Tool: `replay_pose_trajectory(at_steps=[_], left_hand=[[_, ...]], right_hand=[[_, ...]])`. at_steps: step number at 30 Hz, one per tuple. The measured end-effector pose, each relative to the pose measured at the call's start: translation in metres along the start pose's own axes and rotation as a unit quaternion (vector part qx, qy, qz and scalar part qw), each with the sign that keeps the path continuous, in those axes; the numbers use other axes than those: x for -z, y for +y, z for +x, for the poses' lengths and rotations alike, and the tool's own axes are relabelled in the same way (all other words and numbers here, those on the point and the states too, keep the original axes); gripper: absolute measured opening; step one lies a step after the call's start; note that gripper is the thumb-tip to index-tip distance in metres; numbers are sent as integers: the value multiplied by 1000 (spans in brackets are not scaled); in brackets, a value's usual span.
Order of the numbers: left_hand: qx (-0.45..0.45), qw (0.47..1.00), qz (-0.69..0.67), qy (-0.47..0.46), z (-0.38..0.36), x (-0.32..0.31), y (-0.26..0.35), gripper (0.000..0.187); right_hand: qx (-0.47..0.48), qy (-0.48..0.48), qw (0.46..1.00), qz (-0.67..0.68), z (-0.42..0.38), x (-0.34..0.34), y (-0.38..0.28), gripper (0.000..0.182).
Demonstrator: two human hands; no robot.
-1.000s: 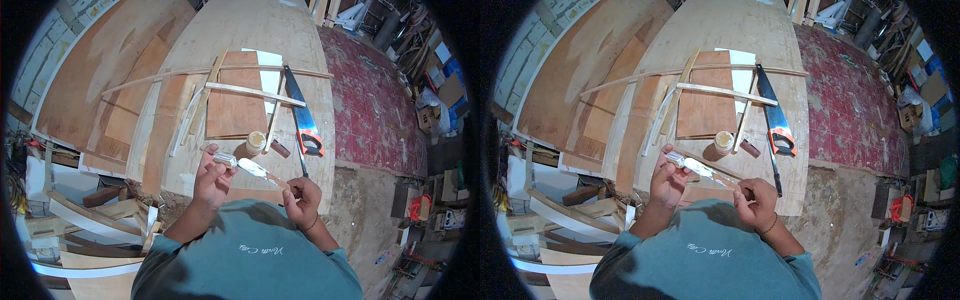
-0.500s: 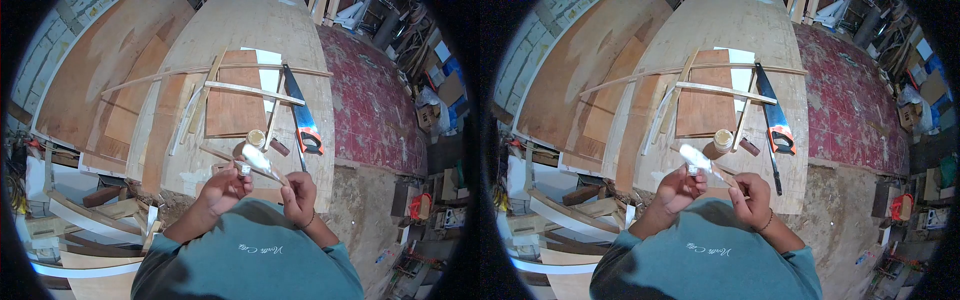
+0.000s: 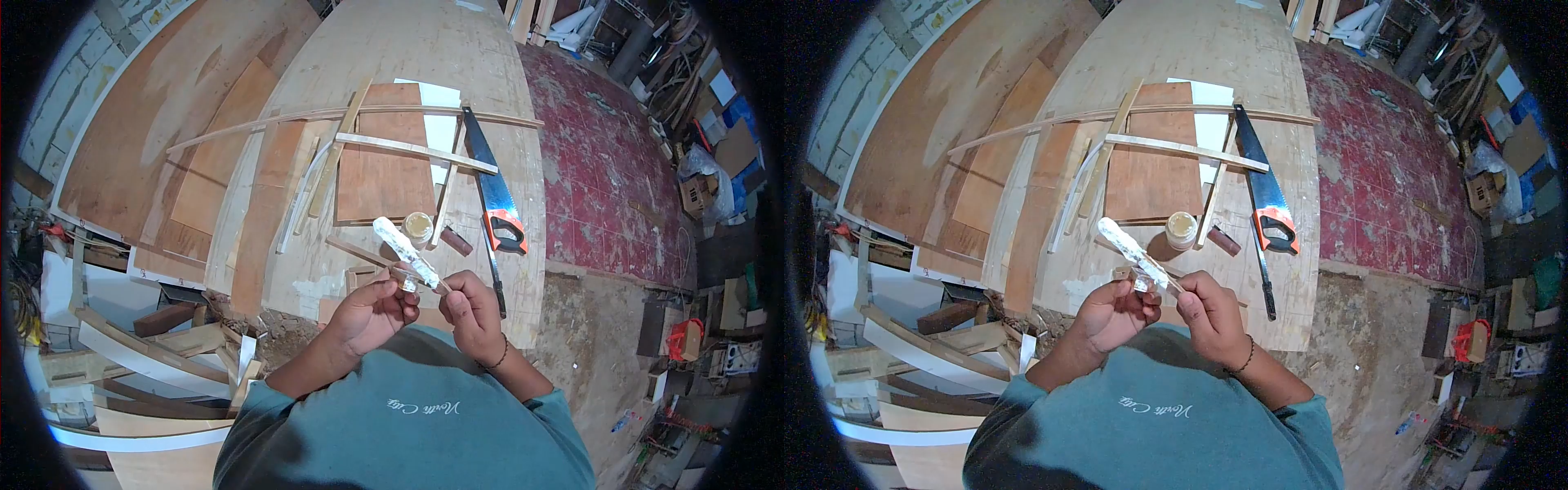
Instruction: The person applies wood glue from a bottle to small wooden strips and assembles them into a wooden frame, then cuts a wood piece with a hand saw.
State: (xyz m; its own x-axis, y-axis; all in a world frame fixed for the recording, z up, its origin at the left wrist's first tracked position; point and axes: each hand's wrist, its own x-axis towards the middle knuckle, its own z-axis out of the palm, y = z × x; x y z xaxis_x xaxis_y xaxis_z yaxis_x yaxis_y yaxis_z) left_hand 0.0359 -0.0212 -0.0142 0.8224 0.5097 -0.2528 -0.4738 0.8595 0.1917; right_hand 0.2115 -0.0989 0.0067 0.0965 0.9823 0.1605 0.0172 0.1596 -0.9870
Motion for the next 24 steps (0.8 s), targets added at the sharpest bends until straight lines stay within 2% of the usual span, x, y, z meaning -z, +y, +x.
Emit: replay_pose_trajectory(at_steps=[6,7,9,11,13,15,18,24], left_hand=[[-49,998,-17,44,1,2,4,29],[-49,998,-17,43,1,2,6,29],[-103,993,-27,49,0,2,10,29],[-126,991,-19,44,0,0,12,32],[-169,985,9,17,1,0,14,35],[-186,982,19,25,1,-1,15,36],[-204,978,46,27,0,-5,15,39],[-241,966,88,36,0,-13,14,42]], right_hand=[[30,21,999,14,-4,-2,6,17],[14,47,999,-20,-7,1,6,14],[-1,71,996,-54,-11,6,4,12],[78,120,977,-159,-13,9,0,13],[82,131,973,-169,-18,11,0,14],[129,135,959,-215,-21,14,0,16],[179,141,945,-234,-18,13,1,18],[210,150,932,-256,-18,17,-2,17]])
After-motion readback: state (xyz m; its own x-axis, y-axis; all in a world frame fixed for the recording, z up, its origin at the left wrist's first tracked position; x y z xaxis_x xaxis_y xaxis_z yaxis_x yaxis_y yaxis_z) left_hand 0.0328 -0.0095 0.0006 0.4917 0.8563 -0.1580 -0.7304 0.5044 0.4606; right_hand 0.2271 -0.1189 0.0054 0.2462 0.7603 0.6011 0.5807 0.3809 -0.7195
